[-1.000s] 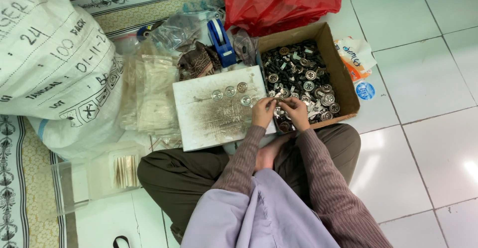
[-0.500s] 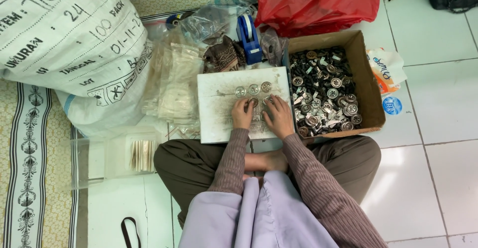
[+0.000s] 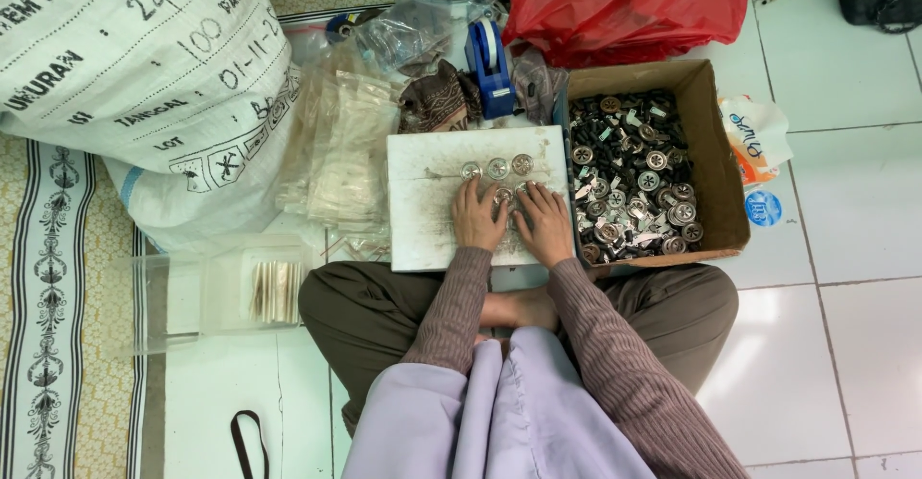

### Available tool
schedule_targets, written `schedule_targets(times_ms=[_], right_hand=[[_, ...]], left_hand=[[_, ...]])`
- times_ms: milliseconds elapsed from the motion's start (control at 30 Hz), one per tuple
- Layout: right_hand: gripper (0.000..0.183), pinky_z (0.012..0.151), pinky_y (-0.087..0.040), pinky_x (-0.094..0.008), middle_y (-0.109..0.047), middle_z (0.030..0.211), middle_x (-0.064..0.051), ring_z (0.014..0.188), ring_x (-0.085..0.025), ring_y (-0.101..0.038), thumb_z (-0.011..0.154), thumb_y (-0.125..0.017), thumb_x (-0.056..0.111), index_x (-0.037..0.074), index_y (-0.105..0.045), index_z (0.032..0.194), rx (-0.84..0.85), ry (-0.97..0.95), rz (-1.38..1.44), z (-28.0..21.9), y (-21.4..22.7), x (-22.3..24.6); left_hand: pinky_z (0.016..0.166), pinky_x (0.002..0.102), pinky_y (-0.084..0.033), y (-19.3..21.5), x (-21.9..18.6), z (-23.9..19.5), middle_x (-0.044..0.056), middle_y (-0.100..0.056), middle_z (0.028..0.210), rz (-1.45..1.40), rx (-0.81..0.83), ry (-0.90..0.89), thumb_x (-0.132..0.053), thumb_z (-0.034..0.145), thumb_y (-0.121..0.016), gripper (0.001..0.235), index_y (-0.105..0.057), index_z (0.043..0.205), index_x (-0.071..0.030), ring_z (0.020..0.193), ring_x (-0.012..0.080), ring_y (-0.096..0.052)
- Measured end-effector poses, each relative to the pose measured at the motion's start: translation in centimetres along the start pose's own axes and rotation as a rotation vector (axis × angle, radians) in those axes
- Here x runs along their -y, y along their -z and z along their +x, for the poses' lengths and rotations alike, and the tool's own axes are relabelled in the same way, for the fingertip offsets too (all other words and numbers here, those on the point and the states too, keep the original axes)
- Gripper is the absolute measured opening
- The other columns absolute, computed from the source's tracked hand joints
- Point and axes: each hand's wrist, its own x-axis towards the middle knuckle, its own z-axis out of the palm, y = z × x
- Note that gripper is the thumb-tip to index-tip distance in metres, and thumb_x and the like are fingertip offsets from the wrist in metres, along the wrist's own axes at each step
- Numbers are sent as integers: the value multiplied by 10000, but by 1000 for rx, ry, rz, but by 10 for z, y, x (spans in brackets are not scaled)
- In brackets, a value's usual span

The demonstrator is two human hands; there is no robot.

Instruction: The person places small circular items into small plastic bags, then places the bags into a cardboard box.

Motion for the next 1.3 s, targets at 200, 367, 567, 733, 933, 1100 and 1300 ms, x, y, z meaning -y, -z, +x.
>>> schedule_targets(times_ms=[200, 367, 567, 733, 933, 1100, 1300], right_hand=[[431, 1179, -339, -457, -597, 1473, -101, 1407, -262, -510, 1006, -623, 362, 177, -647, 1395, 13, -10, 25, 0, 3, 0], [433, 1183, -336, -463, -593, 1478, -105, 1418, -267, -501, 1006, -626, 367, 172, -652, 1391, 24, -23, 48, 0, 5, 3], [464, 1144, -385, -542, -498, 1553, -172, 1453, -362, -429, 1003, -662, 275, 156, -610, 1448, -22, -188, 512, 4, 23, -8], [569, 1120, -447, -534, -437, 1546, -269, 1445, -421, -408, 1030, -618, 236, 53, -441, 1539, -111, -461, 1219, 1, 93, -43], [522, 999, -535, -517, -586, 1371, -265, 1305, -431, -549, 1062, -668, 308, 24, -507, 1469, -124, -751, 949, -34, 94, -143], [867, 1115, -407, -636, -463, 1537, -265, 1395, -463, -469, 859, -785, 557, 91, -495, 1531, 246, -806, 398, -78, -14, -227], [896, 1054, -459, -652, -374, 1565, -317, 1371, -514, -488, 877, -698, 587, 123, -409, 1587, 623, -699, 226, -67, 2, -186]], left_hand=[[1115, 488, -356, 9, -8, 7, 173, -492, 1482, 128, 97, 11, -446, 1074, -458, 386, -631, 1374, -275, 1437, 335, -421], [1097, 496, -375, -3, 2, 3, 179, -501, 1459, 88, 34, -2, -408, 1060, -506, 351, -639, 1345, -254, 1410, 342, -445], [1109, 488, -370, -5, 4, 3, 183, -490, 1487, 72, 40, 4, -422, 1070, -484, 369, -635, 1348, -233, 1423, 337, -441], [1096, 487, -377, -3, 2, 6, 190, -496, 1494, 102, 38, 0, -430, 1051, -507, 389, -627, 1360, -226, 1418, 346, -452], [1077, 520, -391, 4, -52, 21, 178, -499, 1468, -56, 0, 80, -386, 1043, -534, 378, -608, 1359, -192, 1387, 351, -467], [1115, 464, -440, -64, -153, 26, 122, -554, 1429, -668, 334, -5, -222, 999, -611, 408, -558, 1402, -190, 1381, 312, -521], [1088, 527, -489, -183, -163, -5, 282, -356, 1563, -163, 852, -62, 23, 948, -584, 691, -301, 1565, -107, 1452, 433, -408]])
